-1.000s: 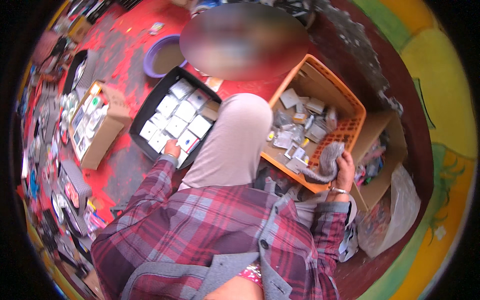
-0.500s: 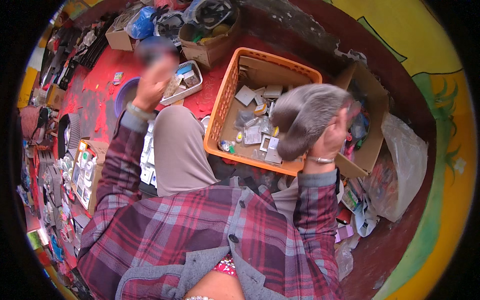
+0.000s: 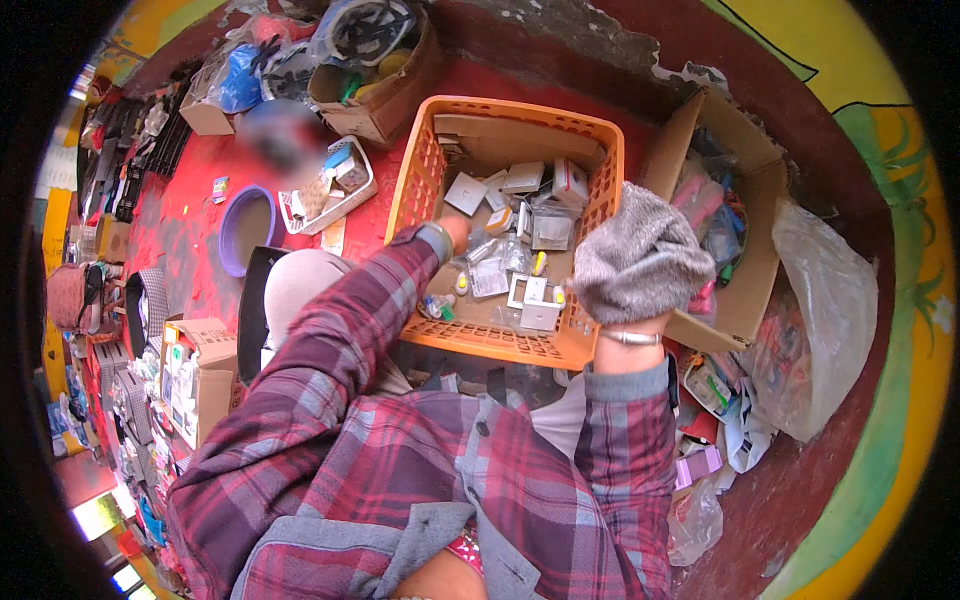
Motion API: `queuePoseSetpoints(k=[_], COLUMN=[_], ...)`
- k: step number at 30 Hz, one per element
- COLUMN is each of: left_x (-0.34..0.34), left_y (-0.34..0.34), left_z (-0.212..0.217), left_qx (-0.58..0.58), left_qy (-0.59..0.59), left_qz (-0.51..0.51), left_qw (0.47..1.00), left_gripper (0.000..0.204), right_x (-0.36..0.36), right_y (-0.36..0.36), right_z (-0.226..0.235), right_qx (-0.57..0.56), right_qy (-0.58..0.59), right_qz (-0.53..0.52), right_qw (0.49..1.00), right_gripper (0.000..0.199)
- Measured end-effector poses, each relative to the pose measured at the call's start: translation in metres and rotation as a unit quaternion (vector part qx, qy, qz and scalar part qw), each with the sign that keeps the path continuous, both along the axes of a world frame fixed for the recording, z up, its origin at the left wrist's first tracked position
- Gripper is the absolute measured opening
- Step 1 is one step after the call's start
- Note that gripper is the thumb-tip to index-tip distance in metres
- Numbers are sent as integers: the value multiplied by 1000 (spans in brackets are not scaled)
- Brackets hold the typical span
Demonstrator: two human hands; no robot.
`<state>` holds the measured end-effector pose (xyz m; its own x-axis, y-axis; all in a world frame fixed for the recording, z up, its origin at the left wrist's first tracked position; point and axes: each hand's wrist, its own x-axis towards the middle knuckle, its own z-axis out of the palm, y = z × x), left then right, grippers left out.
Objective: The person wipes small white boxes and plastic bags with a cloth and places them into an orange basket.
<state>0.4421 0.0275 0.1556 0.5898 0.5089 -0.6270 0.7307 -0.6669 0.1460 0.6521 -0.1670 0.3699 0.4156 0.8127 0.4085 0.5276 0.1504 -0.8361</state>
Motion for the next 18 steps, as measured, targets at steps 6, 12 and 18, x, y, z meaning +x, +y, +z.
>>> queuePoseSetpoints(k=[6,12,18], left_x=[-24,-18,-14], left_y=[-27,-16,-8], left_z=[-38,-84,-110], left_qx=[15,37,25], left_qy=[33,-50,-44], left_qz=[135,86,73], left_qw=[990,994,996], left_gripper=[50,49,58], right_x=[-19,-32,-27], right_y=[-11,-4,-10], right_z=[41,43,25], right_qx=[-133,44,-11], right_qy=[-484,511,372], right_qz=[-190,7,-85], right_qw=[844,858,924], right_gripper=[74,21,7])
